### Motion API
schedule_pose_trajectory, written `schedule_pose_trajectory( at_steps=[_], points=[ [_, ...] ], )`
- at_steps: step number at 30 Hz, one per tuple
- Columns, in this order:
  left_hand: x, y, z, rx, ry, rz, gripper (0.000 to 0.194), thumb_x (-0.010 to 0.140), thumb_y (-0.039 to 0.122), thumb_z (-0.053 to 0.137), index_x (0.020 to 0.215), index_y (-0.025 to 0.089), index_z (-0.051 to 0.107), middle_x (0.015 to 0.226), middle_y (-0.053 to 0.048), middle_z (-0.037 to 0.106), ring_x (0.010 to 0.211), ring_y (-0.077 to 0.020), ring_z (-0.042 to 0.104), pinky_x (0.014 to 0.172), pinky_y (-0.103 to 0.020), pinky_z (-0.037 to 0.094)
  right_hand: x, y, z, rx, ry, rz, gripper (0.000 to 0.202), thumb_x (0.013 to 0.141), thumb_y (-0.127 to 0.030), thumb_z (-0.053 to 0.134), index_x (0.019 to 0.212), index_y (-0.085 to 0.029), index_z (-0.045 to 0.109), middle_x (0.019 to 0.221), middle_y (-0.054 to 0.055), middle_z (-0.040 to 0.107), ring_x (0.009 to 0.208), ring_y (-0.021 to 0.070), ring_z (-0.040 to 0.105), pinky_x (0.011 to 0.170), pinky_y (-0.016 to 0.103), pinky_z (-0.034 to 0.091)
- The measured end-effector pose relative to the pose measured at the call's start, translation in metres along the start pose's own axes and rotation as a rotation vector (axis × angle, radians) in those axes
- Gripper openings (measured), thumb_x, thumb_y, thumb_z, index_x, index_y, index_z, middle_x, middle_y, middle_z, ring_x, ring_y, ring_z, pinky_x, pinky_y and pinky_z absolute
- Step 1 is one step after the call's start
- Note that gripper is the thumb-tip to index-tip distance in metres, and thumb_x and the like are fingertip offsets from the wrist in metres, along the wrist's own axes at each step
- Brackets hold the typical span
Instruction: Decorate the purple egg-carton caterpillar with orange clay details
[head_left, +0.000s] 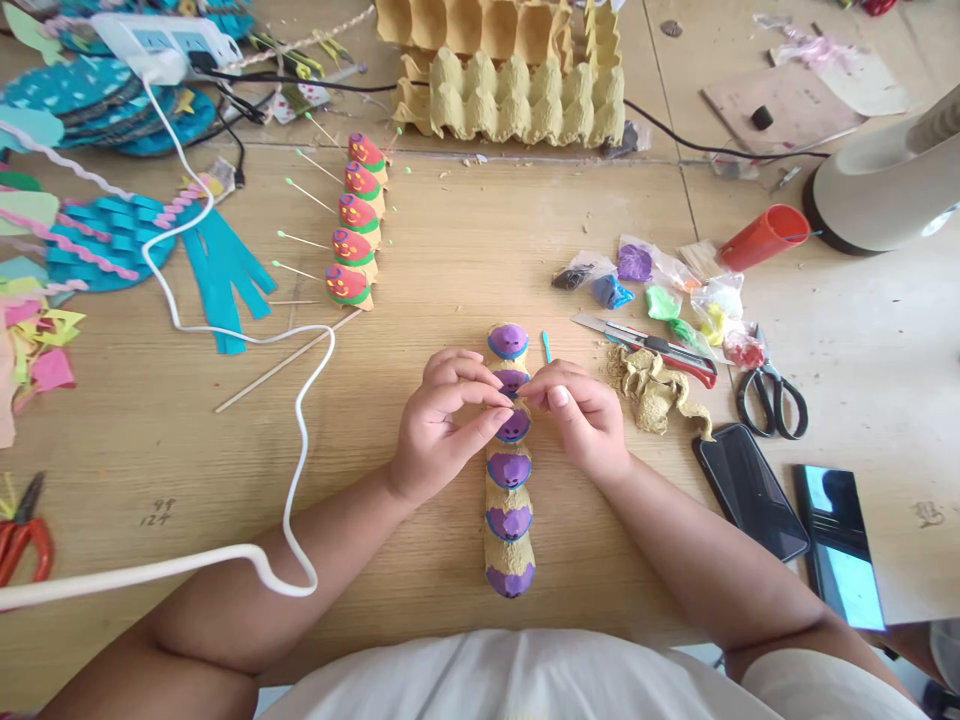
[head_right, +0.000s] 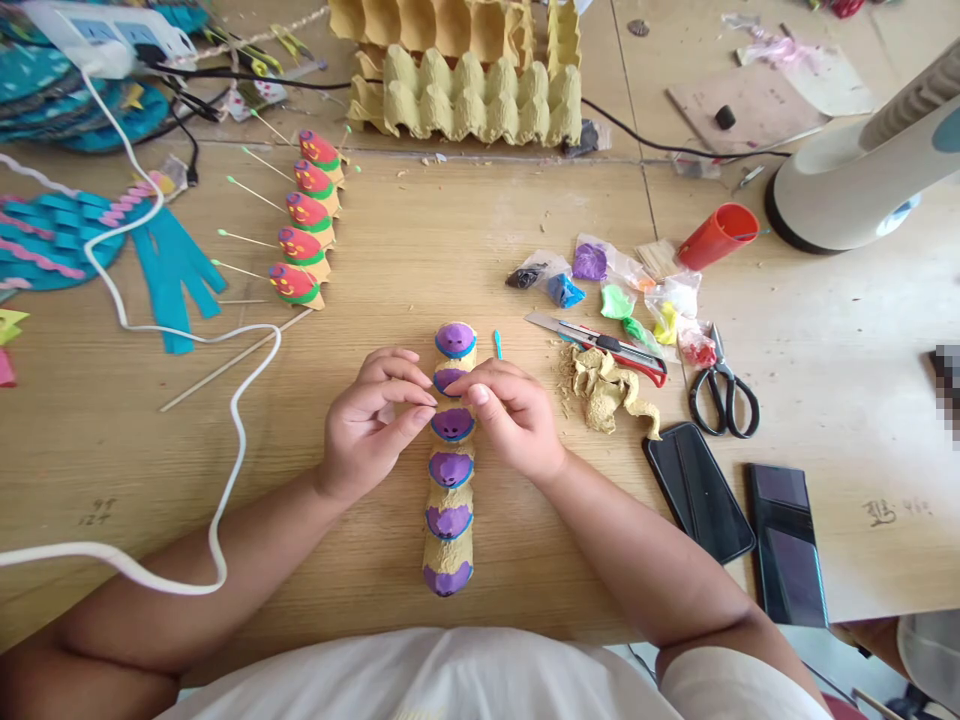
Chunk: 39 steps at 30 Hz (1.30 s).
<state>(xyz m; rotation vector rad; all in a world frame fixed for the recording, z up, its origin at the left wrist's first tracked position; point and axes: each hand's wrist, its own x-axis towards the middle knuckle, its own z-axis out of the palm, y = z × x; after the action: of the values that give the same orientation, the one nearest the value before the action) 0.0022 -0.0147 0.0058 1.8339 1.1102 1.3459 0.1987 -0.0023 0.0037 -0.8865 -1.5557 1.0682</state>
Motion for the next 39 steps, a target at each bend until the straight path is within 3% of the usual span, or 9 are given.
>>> schedule_pose_trajectory(
  at_steps=[11,16,20,27,32,39],
  points=[
    [-0.0014,-0.002,0.0009,0.007,0.008,-0.016,0.007,0.095,0.032,0.072,0.092,0.027,0.075,0.097,-0.004,0.071,0.116,-0.0235,0.061,0.11,-0.05,0.048,0.0021,-0.0042,-0.0018,-0.034,-0.018,-0.019,0.032,0.103,-0.044,0.058,0.094,-0.021,0.078,0.083,0.006,0.075,0.076,0.0173,0.068,0.074,0.034,0.057],
    [-0.0015,-0.0027,0.0008,-0.029,0.004,-0.019,0.007,0.095,0.032,0.072,0.09,0.028,0.077,0.098,-0.004,0.07,0.115,-0.0231,0.061,0.11,-0.049,0.049,0.0041,-0.0047,-0.0005,-0.037,-0.041,-0.092,0.013,0.095,-0.034,0.073,0.097,-0.021,0.075,0.085,0.004,0.074,0.073,0.0143,0.065,0.065,0.027,0.053],
    [-0.0016,-0.004,0.001,-0.045,0.012,-0.029,0.008,0.094,0.034,0.074,0.091,0.029,0.079,0.096,-0.004,0.07,0.114,-0.0228,0.062,0.109,-0.049,0.049,0.0049,-0.004,0.0016,-0.028,-0.038,-0.151,0.009,0.09,-0.025,0.079,0.097,-0.021,0.074,0.084,0.003,0.073,0.073,0.0134,0.065,0.064,0.026,0.051],
    [-0.003,-0.007,0.0008,-0.109,0.017,-0.027,0.004,0.091,0.031,0.078,0.093,0.032,0.081,0.099,-0.003,0.07,0.116,-0.0219,0.06,0.11,-0.048,0.048,0.005,-0.005,0.002,-0.025,-0.068,-0.165,0.004,0.092,-0.024,0.077,0.093,-0.021,0.074,0.082,0.003,0.072,0.078,0.0149,0.068,0.071,0.028,0.054],
    [-0.0023,-0.0057,0.0014,-0.1,0.007,-0.041,0.006,0.09,0.035,0.078,0.092,0.03,0.081,0.098,-0.004,0.071,0.116,-0.0234,0.061,0.11,-0.047,0.049,0.0043,-0.0054,0.0028,-0.04,-0.065,-0.153,0.006,0.094,-0.026,0.073,0.091,-0.021,0.073,0.081,0.003,0.072,0.074,0.015,0.066,0.068,0.03,0.054],
    [-0.0022,-0.0049,0.0016,-0.108,-0.018,-0.033,0.013,0.091,0.031,0.077,0.104,0.03,0.08,0.102,-0.005,0.071,0.117,-0.0237,0.06,0.113,-0.047,0.046,0.004,-0.0052,0.0021,-0.019,-0.058,-0.137,0.006,0.095,-0.023,0.071,0.089,-0.021,0.071,0.079,0.002,0.07,0.072,0.0146,0.063,0.069,0.03,0.053]
  ],
)
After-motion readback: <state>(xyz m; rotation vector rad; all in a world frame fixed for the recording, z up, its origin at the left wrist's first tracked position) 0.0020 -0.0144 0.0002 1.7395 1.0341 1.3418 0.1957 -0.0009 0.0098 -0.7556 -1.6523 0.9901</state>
